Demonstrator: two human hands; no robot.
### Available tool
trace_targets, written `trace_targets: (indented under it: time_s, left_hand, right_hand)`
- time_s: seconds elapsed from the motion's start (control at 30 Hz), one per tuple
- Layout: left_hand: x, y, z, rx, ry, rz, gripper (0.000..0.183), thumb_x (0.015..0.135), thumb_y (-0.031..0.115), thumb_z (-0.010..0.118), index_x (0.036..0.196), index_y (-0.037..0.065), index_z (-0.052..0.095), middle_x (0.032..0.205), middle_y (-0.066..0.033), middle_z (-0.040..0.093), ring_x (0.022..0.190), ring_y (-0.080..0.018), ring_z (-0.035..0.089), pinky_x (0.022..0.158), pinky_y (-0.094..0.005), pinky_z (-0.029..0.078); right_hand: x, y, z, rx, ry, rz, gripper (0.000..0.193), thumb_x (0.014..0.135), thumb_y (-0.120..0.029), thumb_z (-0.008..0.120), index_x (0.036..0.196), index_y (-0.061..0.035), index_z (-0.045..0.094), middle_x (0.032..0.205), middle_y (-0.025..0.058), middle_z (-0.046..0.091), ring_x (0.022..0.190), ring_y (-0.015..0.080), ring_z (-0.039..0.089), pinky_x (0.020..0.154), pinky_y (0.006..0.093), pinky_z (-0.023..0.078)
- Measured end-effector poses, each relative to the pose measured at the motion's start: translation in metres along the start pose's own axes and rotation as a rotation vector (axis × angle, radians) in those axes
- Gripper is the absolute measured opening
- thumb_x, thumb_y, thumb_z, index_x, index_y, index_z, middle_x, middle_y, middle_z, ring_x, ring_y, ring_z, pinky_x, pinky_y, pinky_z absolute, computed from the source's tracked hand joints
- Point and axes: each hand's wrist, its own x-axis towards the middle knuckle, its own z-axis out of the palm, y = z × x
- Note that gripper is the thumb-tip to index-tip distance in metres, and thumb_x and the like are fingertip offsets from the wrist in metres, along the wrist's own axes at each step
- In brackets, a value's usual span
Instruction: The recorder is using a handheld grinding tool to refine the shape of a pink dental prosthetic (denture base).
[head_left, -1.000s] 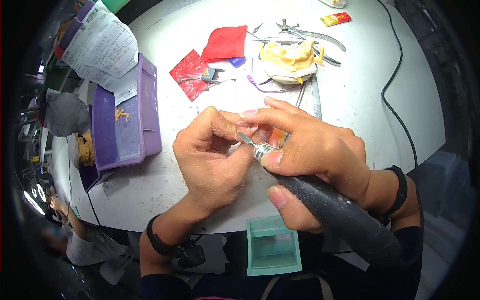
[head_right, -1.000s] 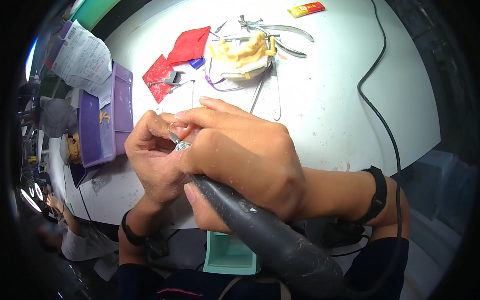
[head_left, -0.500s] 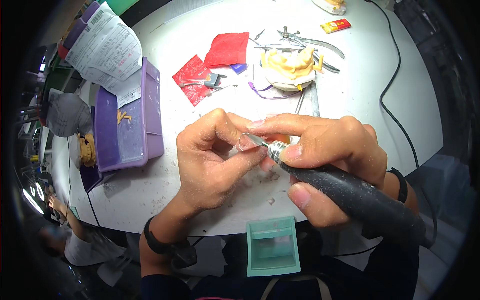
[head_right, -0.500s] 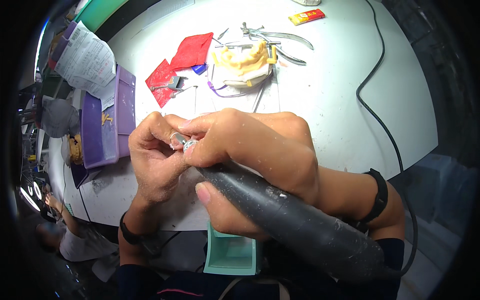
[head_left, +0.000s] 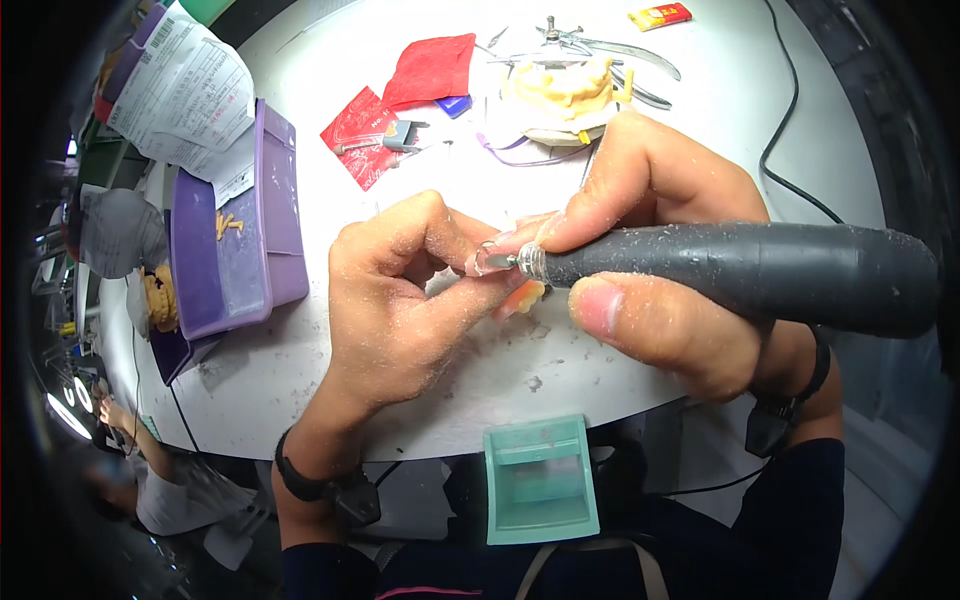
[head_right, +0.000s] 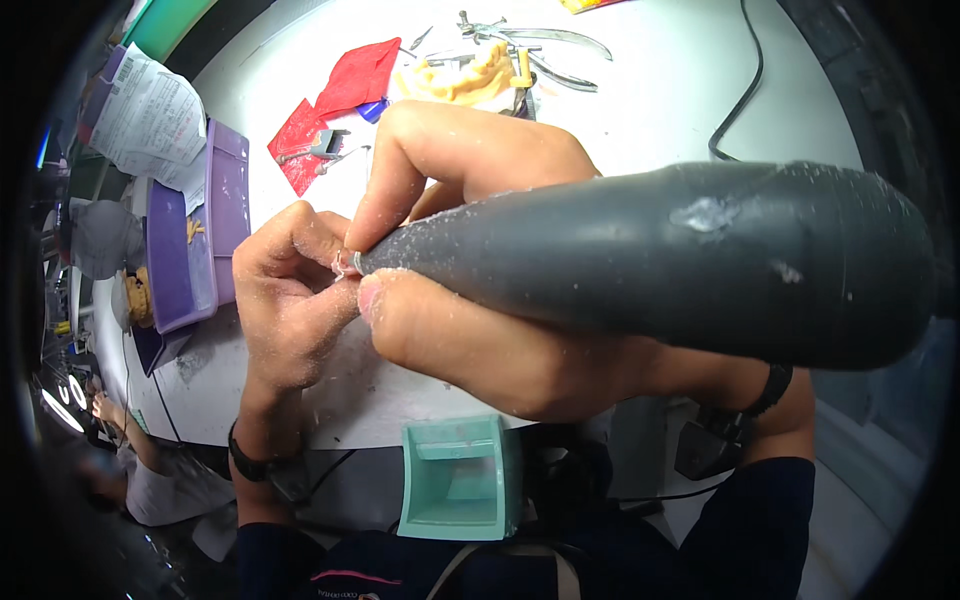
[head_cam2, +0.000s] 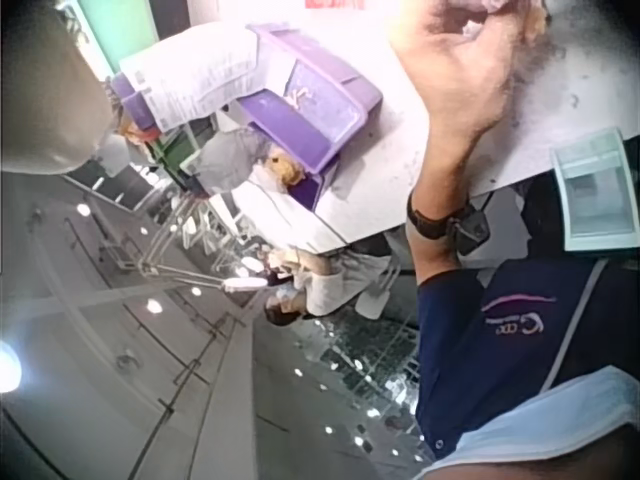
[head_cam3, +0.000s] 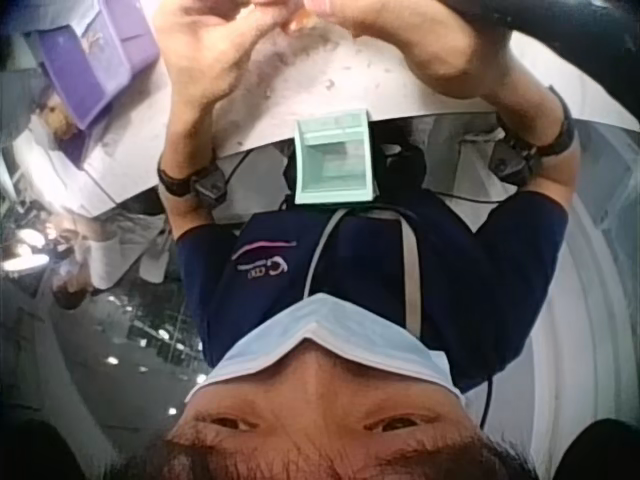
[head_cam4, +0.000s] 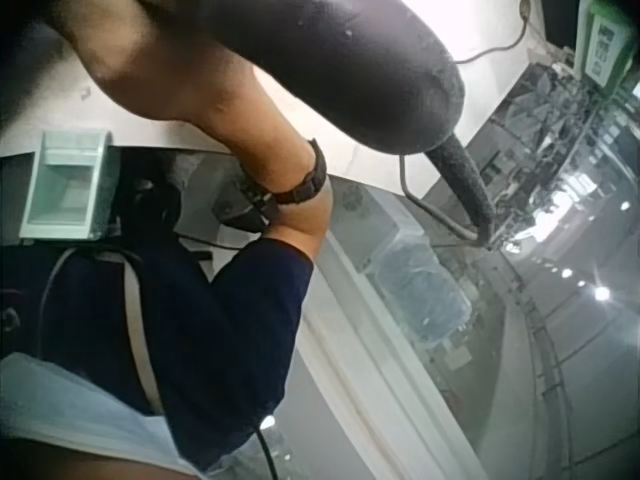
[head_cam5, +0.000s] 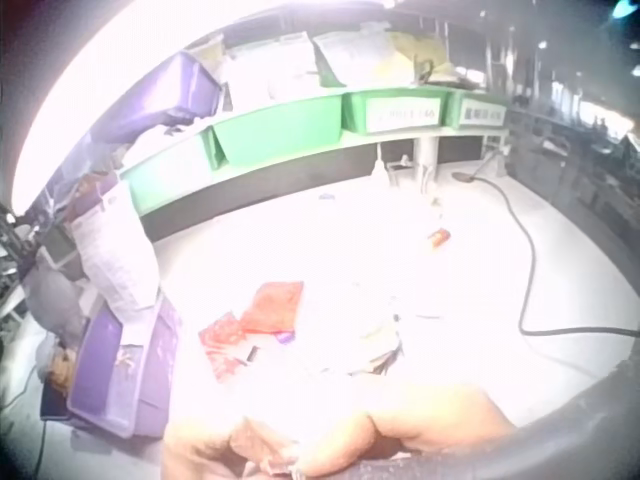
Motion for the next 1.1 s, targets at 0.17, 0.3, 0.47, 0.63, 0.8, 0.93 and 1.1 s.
trace_targets:
  time_s: [0.17, 0.3, 0.47, 0.63, 0.8, 0.93, 1.1]
  left_hand:
    - [-0.002, -0.005, -0.002, -0.144, 0.009, -0.063, 0.018, 0.085, -0.009, 0.066, 0.083, 0.0, 0.05, 0.087, -0.0173, 0.069, 0.077, -0.0153, 0.066, 0.069, -0.0288, 0.054]
    - [0.0, -0.009, -0.002, -0.34, 0.022, -0.104, 0.019, 0.086, -0.008, 0.066, 0.088, 0.001, 0.05, 0.09, -0.0161, 0.068, 0.084, -0.0161, 0.067, 0.072, -0.0291, 0.055]
    - [-0.002, 0.003, -0.001, -0.474, 0.136, -0.285, 0.029, 0.082, -0.003, 0.071, 0.102, 0.003, 0.052, 0.098, -0.0085, 0.059, 0.089, -0.0168, 0.063, 0.077, -0.0281, 0.053]
    - [-0.001, 0.0, -0.001, -0.491, 0.104, -0.283, 0.012, 0.092, 0.007, 0.058, 0.103, 0.002, 0.055, 0.103, -0.012, 0.06, 0.096, -0.0203, 0.061, 0.087, -0.0354, 0.051]
    - [-0.003, 0.007, -0.003, -0.686, 0.042, -0.349, 0.016, 0.094, 0.011, 0.055, 0.105, 0.0, 0.06, 0.098, -0.0105, 0.062, 0.078, -0.0141, 0.06, 0.066, -0.0271, 0.05]
    - [-0.006, 0.012, -0.008, -0.67, -0.064, -0.422, 0.017, 0.091, 0.011, 0.056, 0.102, -0.001, 0.06, 0.079, -0.0093, 0.061, 0.061, -0.0111, 0.053, 0.051, -0.0248, 0.042]
    - [-0.007, 0.015, -0.011, -0.584, -0.053, -0.429, 0.019, 0.091, 0.012, 0.057, 0.104, -0.002, 0.062, 0.081, -0.0086, 0.063, 0.06, -0.009, 0.051, 0.048, -0.023, 0.04]
  right_hand:
    - [-0.002, -0.004, -0.001, -0.024, -0.023, -0.011, 0.029, 0.08, -0.016, 0.063, 0.102, -0.0002, 0.052, 0.1, 0.0157, 0.065, 0.095, 0.0162, 0.06, 0.087, 0.0335, 0.048]
    - [-0.004, 0.001, 0.009, -0.063, 0.156, -0.22, 0.03, 0.082, -0.011, 0.063, 0.106, 0.0007, 0.05, 0.102, 0.0173, 0.063, 0.097, 0.017, 0.059, 0.09, 0.036, 0.047]
    - [0.007, 0.018, 0.017, -0.178, 0.236, -0.511, 0.034, 0.082, 0.003, 0.066, 0.112, 0.0046, 0.049, 0.1, 0.018, 0.063, 0.087, 0.0144, 0.063, 0.08, 0.0292, 0.052]
    - [0.012, 0.028, 0.021, -0.122, 0.335, -0.526, 0.038, 0.079, 0.007, 0.07, 0.114, 0.0047, 0.054, 0.099, 0.015, 0.065, 0.087, 0.0142, 0.067, 0.076, 0.0261, 0.054]
    - [0.007, 0.021, 0.011, -0.271, 0.254, -0.627, 0.041, 0.081, -0.003, 0.072, 0.115, 0.0019, 0.049, 0.091, 0.0161, 0.063, 0.092, 0.025, 0.066, 0.086, 0.038, 0.051]
    - [0.006, 0.012, 0.001, -0.284, 0.047, -0.693, 0.04, 0.082, -0.011, 0.069, 0.115, -0.0069, 0.047, 0.079, 0.0126, 0.063, 0.106, 0.0434, 0.064, 0.102, 0.0614, 0.038]
    - [0.003, 0.007, 0.005, -0.369, -0.023, -0.696, 0.04, 0.079, -0.009, 0.067, 0.115, -0.0109, 0.048, 0.07, 0.0107, 0.063, 0.108, 0.0508, 0.062, 0.101, 0.0672, 0.037]
